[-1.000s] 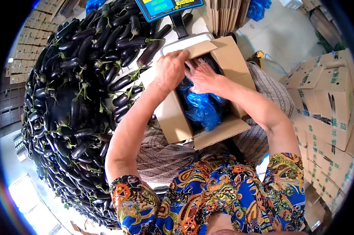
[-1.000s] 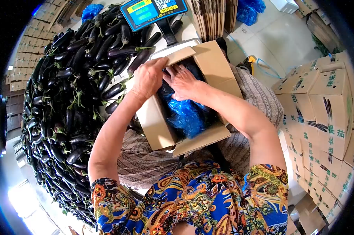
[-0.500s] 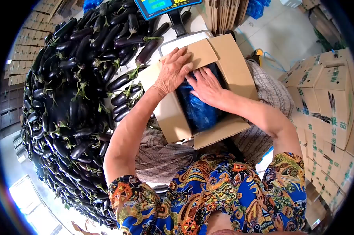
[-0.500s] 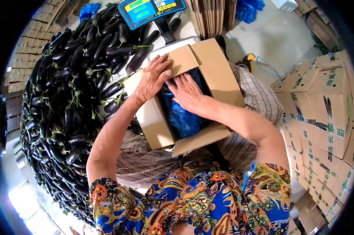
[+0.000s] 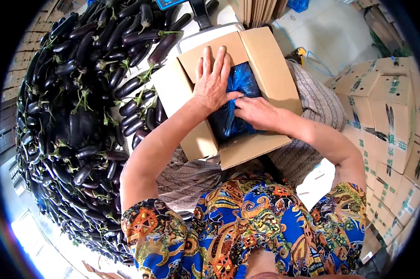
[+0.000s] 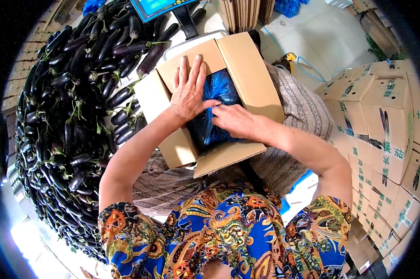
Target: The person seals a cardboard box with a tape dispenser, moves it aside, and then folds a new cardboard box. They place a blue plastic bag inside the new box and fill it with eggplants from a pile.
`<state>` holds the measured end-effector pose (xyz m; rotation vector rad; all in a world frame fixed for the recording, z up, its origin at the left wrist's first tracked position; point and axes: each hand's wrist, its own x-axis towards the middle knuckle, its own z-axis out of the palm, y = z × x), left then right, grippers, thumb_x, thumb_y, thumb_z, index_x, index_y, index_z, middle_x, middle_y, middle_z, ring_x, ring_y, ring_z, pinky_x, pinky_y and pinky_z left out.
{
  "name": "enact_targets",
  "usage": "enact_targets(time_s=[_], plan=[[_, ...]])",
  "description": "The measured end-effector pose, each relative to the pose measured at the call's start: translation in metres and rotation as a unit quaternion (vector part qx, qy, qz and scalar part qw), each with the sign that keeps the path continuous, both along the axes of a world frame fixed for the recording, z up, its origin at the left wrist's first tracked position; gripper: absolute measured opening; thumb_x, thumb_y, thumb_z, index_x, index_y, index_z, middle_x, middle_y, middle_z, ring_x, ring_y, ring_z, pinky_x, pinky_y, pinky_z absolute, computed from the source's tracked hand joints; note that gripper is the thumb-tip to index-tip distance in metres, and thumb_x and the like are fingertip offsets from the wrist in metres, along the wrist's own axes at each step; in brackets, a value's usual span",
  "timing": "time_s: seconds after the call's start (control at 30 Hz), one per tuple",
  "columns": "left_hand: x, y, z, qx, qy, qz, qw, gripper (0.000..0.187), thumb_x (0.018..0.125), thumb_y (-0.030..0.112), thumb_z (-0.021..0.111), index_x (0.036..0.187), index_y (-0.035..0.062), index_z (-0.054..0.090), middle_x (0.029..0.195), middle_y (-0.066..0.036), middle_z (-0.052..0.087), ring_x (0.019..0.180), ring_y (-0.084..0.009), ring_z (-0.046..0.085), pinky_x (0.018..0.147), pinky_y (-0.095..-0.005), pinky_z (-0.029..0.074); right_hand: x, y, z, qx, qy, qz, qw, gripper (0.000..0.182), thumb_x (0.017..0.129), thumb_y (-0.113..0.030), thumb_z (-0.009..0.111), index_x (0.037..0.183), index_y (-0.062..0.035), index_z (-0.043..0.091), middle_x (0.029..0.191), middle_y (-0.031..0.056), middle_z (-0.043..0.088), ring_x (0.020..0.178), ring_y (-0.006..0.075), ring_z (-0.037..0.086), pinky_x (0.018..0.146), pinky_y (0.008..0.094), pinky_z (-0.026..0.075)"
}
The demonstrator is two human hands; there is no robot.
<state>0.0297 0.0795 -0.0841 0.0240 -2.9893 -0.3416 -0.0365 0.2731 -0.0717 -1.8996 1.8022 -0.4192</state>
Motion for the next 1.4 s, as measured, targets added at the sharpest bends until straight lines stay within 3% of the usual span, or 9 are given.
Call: enact_targets(time_s=[0.27, 0.4, 0.47, 0.73, 0.87, 0.97, 1.03, 1.13, 1.4], plan=[[-0.001, 0.002, 0.002, -0.01, -0.019, 0.007, 1.0, 0.115, 0.062, 0.068, 0.072, 0.149, 0.0077, 0.026, 0.158, -0.017, 0.014, 0.144, -0.0489, 0.007, 0.112, -0.0622, 0.017, -0.007, 0.007, 0.125, 0.34, -0.159, 0.057, 0.925, 0.08, 0.077, -0.056, 0.07, 0.133, -0.0016, 0.052, 0.131, 0.0187, 0.054, 0.125, 0.0348, 0.048, 0.107, 0.0434, 0.038], [-0.002, 0.0, 0.001, 0.003, -0.013, 0.004, 1.0, 0.116, 0.062, 0.068, 0.072, 0.15, 0.008, 0.026, 0.158, -0.017, 0.013, 0.144, -0.0491, 0.006, 0.113, -0.0619, 0.015, -0.005, -0.005, 0.099, 0.352, -0.068, 0.026, 0.933, 0.05, 0.079, -0.042, 0.07, 0.111, -0.0032, 0.065, 0.103, 0.0185, 0.067, 0.102, 0.0337, 0.063, 0.088, 0.045, 0.051], [-0.001, -0.004, -0.001, 0.011, -0.015, -0.004, 1.0, 0.115, 0.063, 0.069, 0.072, 0.15, 0.0088, 0.026, 0.158, -0.017, 0.012, 0.144, -0.0491, 0.005, 0.113, -0.0622, 0.015, -0.021, 0.008, 0.045, 0.014, -0.028, -0.084, 0.996, 0.041, 0.074, -0.041, 0.074, 0.082, -0.0027, 0.061, 0.081, 0.0173, 0.063, 0.077, 0.0327, 0.062, 0.068, 0.0447, 0.049], [0.013, 0.003, 0.006, 0.012, -0.113, -0.083, 0.99, 0.126, 0.051, 0.072, 0.077, 0.148, 0.0061, 0.03, 0.159, -0.017, 0.009, 0.145, -0.0459, 0.001, 0.114, -0.0614, 0.015, -0.019, -0.004, 0.032, 0.039, 0.127, -0.167, 0.977, 0.091, 0.044, -0.046, 0.09, 0.115, -0.0003, 0.056, 0.136, 0.0201, 0.042, 0.127, 0.0417, 0.036, 0.098, 0.0515, 0.035], [0.014, 0.007, 0.009, 0.036, -0.099, -0.067, 0.992, 0.128, 0.05, 0.069, 0.08, 0.148, 0.0044, 0.027, 0.159, -0.016, 0.008, 0.146, -0.045, 0.0, 0.115, -0.0598, 0.013, -0.036, 0.004, 0.037, -0.025, 0.241, -0.312, 0.918, 0.104, 0.059, -0.043, 0.087, 0.139, 0.0015, 0.038, 0.151, 0.0223, 0.029, 0.14, 0.0396, 0.026, 0.106, 0.0519, 0.032], [0.014, 0.008, 0.01, 0.037, -0.109, -0.065, 0.991, 0.129, 0.051, 0.069, 0.08, 0.148, 0.003, 0.027, 0.159, -0.016, 0.009, 0.146, -0.0448, 0.0, 0.115, -0.059, 0.013, -0.089, 0.035, 0.005, -0.022, 0.033, -0.492, 0.87, 0.082, 0.072, -0.038, 0.081, 0.134, 0.001, 0.043, 0.13, 0.0219, 0.054, 0.118, 0.0319, 0.055, 0.095, 0.0427, 0.045], [0.014, 0.007, 0.011, 0.039, -0.111, -0.066, 0.991, 0.129, 0.051, 0.07, 0.079, 0.148, 0.0025, 0.027, 0.159, -0.017, 0.009, 0.146, -0.0451, 0.0, 0.115, -0.0591, 0.012, -0.093, 0.04, 0.026, 0.059, -0.254, -0.49, 0.832, 0.073, 0.078, -0.032, 0.077, 0.136, -0.0028, 0.043, 0.121, 0.0189, 0.06, 0.103, 0.0281, 0.063, 0.089, 0.0351, 0.05], [0.013, 0.006, 0.005, 0.038, -0.097, -0.075, 0.992, 0.129, 0.051, 0.07, 0.079, 0.148, 0.0017, 0.027, 0.159, -0.017, 0.009, 0.145, -0.0456, 0.0, 0.115, -0.0595, 0.011, -0.041, 0.015, 0.111, 0.156, -0.119, -0.424, 0.884, 0.052, 0.082, -0.023, 0.074, 0.124, 0.0005, 0.053, 0.114, 0.0177, 0.062, 0.093, 0.0247, 0.066, 0.085, 0.0335, 0.052], [0.012, -0.026, 0.02, 0.115, -0.146, -0.125, 0.975, 0.085, 0.069, 0.039, 0.082, 0.141, 0.0109, 0.046, 0.154, -0.016, 0.029, 0.146, -0.0417, 0.01, 0.115, -0.0579, 0.016, 0.006, -0.013, 0.002, -0.172, 0.165, -0.203, 0.95, 0.092, 0.085, -0.063, 0.053, 0.146, 0.0017, 0.03, 0.153, 0.0183, 0.027, 0.141, 0.0323, 0.027, 0.108, 0.0477, 0.024]])
